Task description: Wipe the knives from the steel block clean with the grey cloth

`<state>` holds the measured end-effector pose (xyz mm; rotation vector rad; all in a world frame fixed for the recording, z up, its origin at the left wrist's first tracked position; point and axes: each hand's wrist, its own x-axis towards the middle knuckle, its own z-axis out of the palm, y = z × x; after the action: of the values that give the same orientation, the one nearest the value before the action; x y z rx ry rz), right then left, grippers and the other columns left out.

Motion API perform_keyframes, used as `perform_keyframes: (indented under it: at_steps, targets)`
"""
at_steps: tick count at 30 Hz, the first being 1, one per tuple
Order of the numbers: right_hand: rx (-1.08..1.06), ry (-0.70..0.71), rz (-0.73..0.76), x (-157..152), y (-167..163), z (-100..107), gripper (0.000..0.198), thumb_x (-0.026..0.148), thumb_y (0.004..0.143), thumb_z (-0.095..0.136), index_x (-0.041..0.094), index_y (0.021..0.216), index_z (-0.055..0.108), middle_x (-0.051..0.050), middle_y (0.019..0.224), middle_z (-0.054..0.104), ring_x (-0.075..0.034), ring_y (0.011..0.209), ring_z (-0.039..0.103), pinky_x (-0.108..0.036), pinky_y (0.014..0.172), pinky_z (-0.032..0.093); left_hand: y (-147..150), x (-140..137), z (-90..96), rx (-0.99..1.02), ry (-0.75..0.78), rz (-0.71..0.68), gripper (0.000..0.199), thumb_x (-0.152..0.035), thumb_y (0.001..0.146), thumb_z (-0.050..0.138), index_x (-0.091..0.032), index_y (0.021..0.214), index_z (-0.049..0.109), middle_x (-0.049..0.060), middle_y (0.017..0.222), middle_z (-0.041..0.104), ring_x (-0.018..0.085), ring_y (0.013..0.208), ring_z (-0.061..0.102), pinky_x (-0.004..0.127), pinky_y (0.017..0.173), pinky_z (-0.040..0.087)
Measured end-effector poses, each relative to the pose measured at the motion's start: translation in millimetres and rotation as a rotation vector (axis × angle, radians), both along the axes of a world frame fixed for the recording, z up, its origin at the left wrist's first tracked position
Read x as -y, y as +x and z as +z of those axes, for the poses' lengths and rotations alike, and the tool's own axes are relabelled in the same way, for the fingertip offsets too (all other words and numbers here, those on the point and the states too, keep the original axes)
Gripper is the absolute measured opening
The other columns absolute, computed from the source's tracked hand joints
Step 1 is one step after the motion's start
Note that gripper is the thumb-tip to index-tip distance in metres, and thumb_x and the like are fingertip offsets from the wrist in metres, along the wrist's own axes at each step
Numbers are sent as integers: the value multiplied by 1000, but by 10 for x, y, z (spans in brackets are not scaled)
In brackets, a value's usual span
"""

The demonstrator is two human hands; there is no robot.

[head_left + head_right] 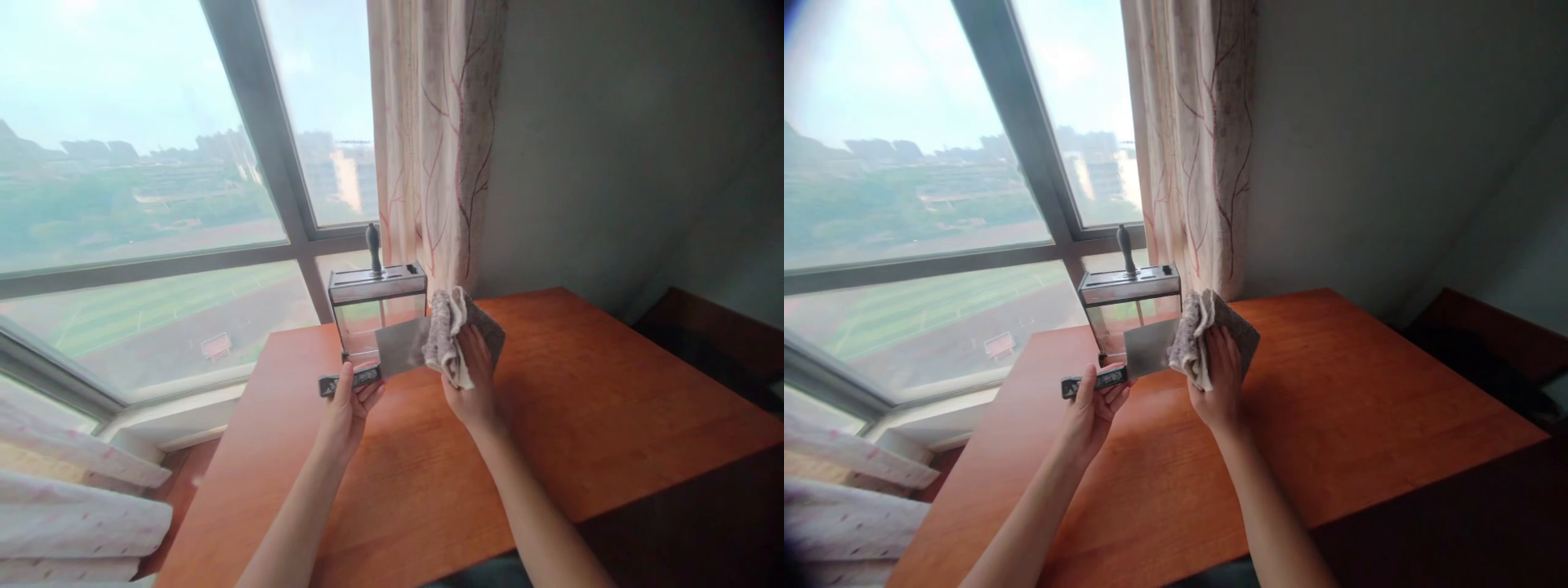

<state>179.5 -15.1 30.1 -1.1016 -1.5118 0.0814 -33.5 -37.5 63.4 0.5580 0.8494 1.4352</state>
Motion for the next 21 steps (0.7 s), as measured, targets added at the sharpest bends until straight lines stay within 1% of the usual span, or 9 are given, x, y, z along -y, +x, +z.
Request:
perform_keyframes:
  at_steps: [1,3,5,7,10,12,16,19,21]
  targets:
    - [132,13,-51,7,-28,30,64,27,79,56,16,139,38,-13,147,37,-33,139,25,-57,112,18,5,5,-5,-8,11,-5,36,-44,79,65,-12,95,68,10,88,75,23,86,71,32,78,57]
    - [304,10,-153,38,-97,93,68,25,81,54,12,143,30,-16,149,32,-35,140,21,-60,111,15,16,13,-17,-16,30,-26,37,-44,77,67,-12,97,68,11,91,75,24,88,70,34,80,56]
    - [390,12,-205,94,-184,142,70,23,81,51,10,145,24,-18,151,27,-35,140,19,-61,110,15,31,22,-32,-4,48,-60,38,-44,78,66,-12,99,68,11,93,74,24,89,70,34,82,54]
    - [443,22,-204,171,-285,165,71,22,82,49,11,146,22,-18,151,26,-35,140,18,-60,111,15,53,33,-46,16,69,-98,38,-44,80,64,-13,101,68,11,96,74,23,91,69,34,83,53]
    - [508,37,-140,285,-442,165,71,22,82,47,11,147,21,-16,151,27,-34,141,19,-58,112,16,89,53,-59,21,105,-139,36,-43,82,62,-13,102,69,10,100,73,23,94,68,33,85,52]
    - [549,49,-80,331,-516,163,71,23,81,46,10,147,22,-15,151,29,-33,140,20,-56,112,17,105,67,-59,14,113,-134,32,-41,83,63,-14,100,69,8,101,73,22,96,67,31,85,52]
    - [581,54,-12,313,-511,194,72,23,79,46,11,146,24,-14,150,31,-31,140,23,-53,112,19,115,75,-41,-8,128,-152,26,-35,83,63,-16,100,70,6,101,73,21,97,66,30,85,51]
    - [550,53,-33,229,-408,221,70,23,80,48,13,146,25,-13,149,33,-30,139,25,-52,112,19,103,61,-29,-3,136,-196,27,-35,83,63,-16,102,69,8,105,72,22,100,66,32,89,50]
    - [491,52,-88,153,-328,210,68,22,81,48,14,146,26,-13,149,33,-31,139,25,-53,112,19,79,48,-27,17,118,-201,29,-36,83,63,-16,103,69,9,108,71,22,101,65,32,91,49]
